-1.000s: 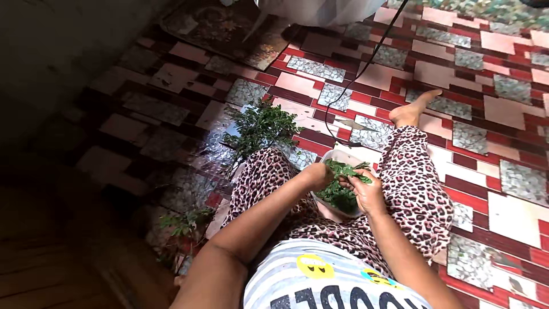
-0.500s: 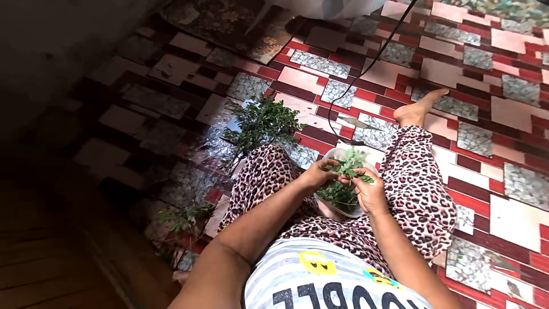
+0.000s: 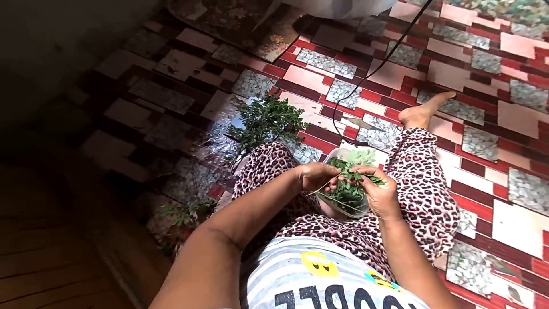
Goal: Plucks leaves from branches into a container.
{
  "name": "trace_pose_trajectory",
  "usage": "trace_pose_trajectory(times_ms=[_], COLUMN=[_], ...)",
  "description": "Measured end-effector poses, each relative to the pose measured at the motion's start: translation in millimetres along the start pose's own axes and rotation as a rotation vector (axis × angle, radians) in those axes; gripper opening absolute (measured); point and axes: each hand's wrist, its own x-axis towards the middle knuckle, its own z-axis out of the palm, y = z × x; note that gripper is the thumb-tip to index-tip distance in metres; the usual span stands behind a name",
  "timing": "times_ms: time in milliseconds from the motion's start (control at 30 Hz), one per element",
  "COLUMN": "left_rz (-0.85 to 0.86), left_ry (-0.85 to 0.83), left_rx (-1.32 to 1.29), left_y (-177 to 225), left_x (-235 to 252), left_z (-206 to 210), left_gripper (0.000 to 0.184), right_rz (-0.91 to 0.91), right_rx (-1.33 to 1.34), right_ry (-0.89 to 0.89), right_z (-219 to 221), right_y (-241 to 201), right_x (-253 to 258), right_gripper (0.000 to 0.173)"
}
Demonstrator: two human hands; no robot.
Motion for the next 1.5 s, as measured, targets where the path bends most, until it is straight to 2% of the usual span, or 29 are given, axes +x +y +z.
trace_pose_trajectory(times_ms=[133, 300, 400, 500, 567, 633, 700, 767, 867, 967, 1033, 1100, 1133, 1233, 1333, 1400, 1500], left_rz=[0.079, 0.062, 0.184, 0.408, 0.658, 0.883, 0.97, 0.961, 0.889, 0.782, 0.785, 0.736, 0.718, 0.639, 0.595, 0.586, 0.589], left_ry=[0.113, 0.205, 0.293, 0.489, 0.661, 0.833, 0.902, 0.856, 0.807, 0.715, 0.654, 0.554, 0.515, 0.422, 0.427, 0.467, 0.485], left_rx=[-0.01, 0.016, -0.045, -0.029, 0.209, 0.64, 0.977, 1.078, 1.121, 1.252, 1.378, 1.467, 1.49, 1.479, 1.422, 1.416, 1.424], left_y=[7, 5, 8, 19, 25, 29, 28, 15, -12, -24, -30, -34, -34, -34, -29, -29, -29], left_x=[-2, -3, -8, -16, -22, -29, -32, -26, -13, -3, 5, 10, 12, 12, 6, 4, 3], left_z=[8, 9, 6, 0, -5, -6, 0, 7, 15, 18, 21, 26, 29, 35, 37, 37, 34], left_gripper=[0.019, 0.017, 0.018, 0.022, 0.023, 0.022, 0.019, 0.015, 0.015, 0.019, 0.021, 0.025, 0.027, 0.031, 0.03, 0.029, 0.028], right_rz=[0.049, -0.016, -0.057, -0.056, -0.028, 0.03, 0.074, 0.018, -0.045, 0.193, 0.314, 0.371, 0.372, 0.359, 0.391, 0.469, 0.557], right_rx=[0.037, -0.138, -0.207, -0.225, -0.246, -0.308, -0.353, -0.354, -0.341, -0.209, -0.122, -0.129, -0.169, -0.24, -0.197, -0.142, -0.027], right_ry=[0.061, 0.113, 0.22, 0.281, 0.286, 0.288, 0.29, 0.277, 0.151, 0.087, 0.209, 0.294, 0.306, 0.262, 0.182, 0.193, 0.185], right_z=[-5, -5, -12, -23, -27, -27, -23, -18, -9, 6, 16, 18, 18, 15, 15, 21, 28], right_y=[8, 0, -6, 2, 19, 37, 44, 40, 22, 5, -3, -8, -10, -10, -10, -11, -11], right_x=[-2, 5, 9, 6, 0, -5, -6, -4, -2, -7, -8, -6, -5, -6, -7, -11, -12], right_gripper=[0.018, 0.027, 0.03, 0.027, 0.022, 0.019, 0.017, 0.018, 0.025, 0.031, 0.026, 0.026, 0.021, 0.012, 0.009, 0.004, 0.008])
